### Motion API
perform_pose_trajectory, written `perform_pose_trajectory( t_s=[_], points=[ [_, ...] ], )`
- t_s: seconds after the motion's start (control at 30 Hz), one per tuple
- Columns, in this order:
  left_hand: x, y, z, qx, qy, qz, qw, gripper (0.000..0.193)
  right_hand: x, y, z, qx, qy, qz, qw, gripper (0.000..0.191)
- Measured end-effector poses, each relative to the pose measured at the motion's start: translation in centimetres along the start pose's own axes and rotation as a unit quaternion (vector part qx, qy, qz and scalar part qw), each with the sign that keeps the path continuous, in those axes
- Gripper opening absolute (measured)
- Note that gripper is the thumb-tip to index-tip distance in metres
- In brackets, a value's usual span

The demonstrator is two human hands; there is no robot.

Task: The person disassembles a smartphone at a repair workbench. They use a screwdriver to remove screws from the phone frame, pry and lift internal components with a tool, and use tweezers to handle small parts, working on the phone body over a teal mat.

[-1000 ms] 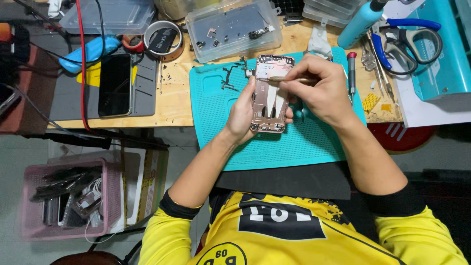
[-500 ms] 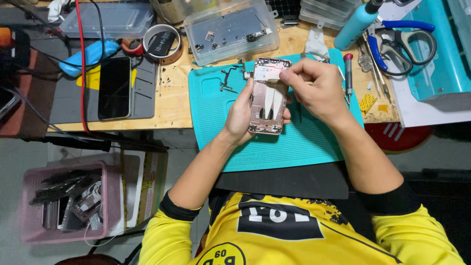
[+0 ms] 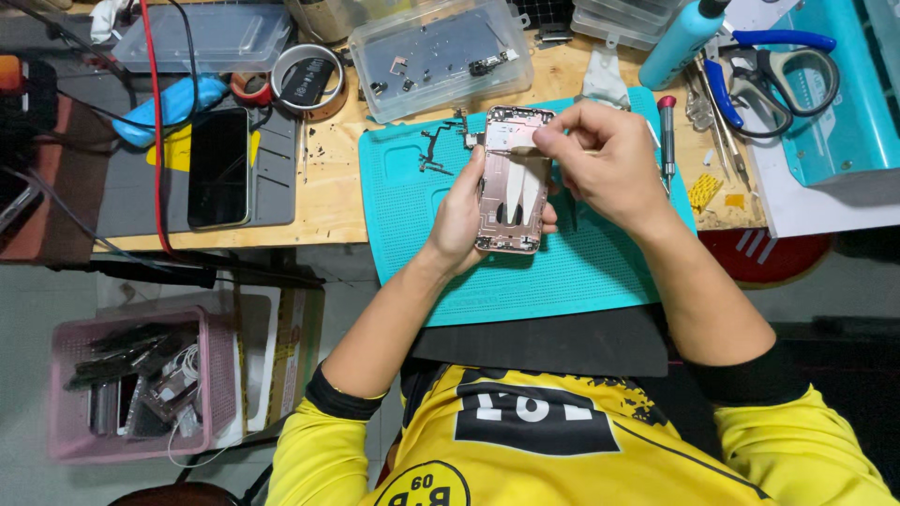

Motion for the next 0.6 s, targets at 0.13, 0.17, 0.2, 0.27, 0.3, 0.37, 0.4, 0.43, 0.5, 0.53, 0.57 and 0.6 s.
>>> perform_pose_trajectory(
  t_s=[0.13, 0.17, 0.2, 0.27, 0.3, 0.37, 0.4, 0.43, 0.5, 0.53, 0.57, 0.6],
  points=[
    [0.0, 0.0, 0.0, -0.004, 0.006, 0.001, 1.0, 0.07, 0.1, -0.1, 0.1, 0.021, -0.011, 0.023, 0.999, 0.013],
    [0.0, 0.0, 0.0, -0.008, 0.006, -0.002, 1.0, 0.07, 0.1, -0.1, 0.1, 0.005, -0.009, 0.011, 1.0, 0.013],
    [0.1, 0.0, 0.0, -0.012, 0.005, -0.004, 1.0, 0.07, 0.1, -0.1, 0.0, -0.011, -0.007, 0.0, 1.0, 0.013],
    [0.0, -0.1, 0.1, -0.004, 0.001, -0.002, 1.0, 0.071, 0.1, -0.1, -0.1, -0.023, 0.007, -0.009, 1.0, 0.013],
    [0.1, -0.1, 0.2, 0.001, -0.001, 0.0, 1.0, 0.072, 0.1, -0.1, -0.1, -0.018, 0.016, -0.006, 1.0, 0.014],
    [0.0, -0.2, 0.2, -0.003, -0.001, -0.003, 1.0, 0.071, 0.0, -0.1, 0.1, -0.017, -0.016, 0.008, 1.0, 0.014],
    [0.0, -0.2, 0.2, -0.005, -0.001, -0.004, 1.0, 0.071, -0.3, -0.1, 0.4, -0.021, -0.059, 0.017, 0.998, 0.014],
    [0.1, -0.2, 0.1, 0.0, 0.0, 0.009, 1.0, 0.072, -0.4, -0.1, 0.7, -0.027, -0.102, 0.027, 0.994, 0.017],
    [0.1, -0.1, 0.1, 0.008, 0.002, 0.032, 0.999, 0.074, 0.0, -0.2, 0.0, -0.005, -0.012, 0.003, 1.0, 0.014],
    [0.0, -0.1, 0.2, 0.002, 0.002, 0.024, 1.0, 0.073, 0.1, -0.3, -0.5, 0.005, 0.034, -0.007, 0.999, 0.013],
    [0.1, -0.1, 0.3, -0.003, 0.004, 0.017, 1.0, 0.072, 0.2, -0.3, -0.4, -0.001, 0.02, -0.002, 1.0, 0.013],
    [0.1, -0.2, 0.3, -0.007, 0.006, 0.009, 1.0, 0.071, 0.2, -0.3, -0.3, -0.007, 0.005, 0.004, 1.0, 0.013]
  ],
)
Point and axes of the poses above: each hand's wrist, its own x-axis towards the middle knuckle, its own y-axis out of the palm, z = x × y, the point moved 4 cm from there along x, towards the middle knuckle, and after that the axes turned 15 degrees about y, right-handed, at the moved point
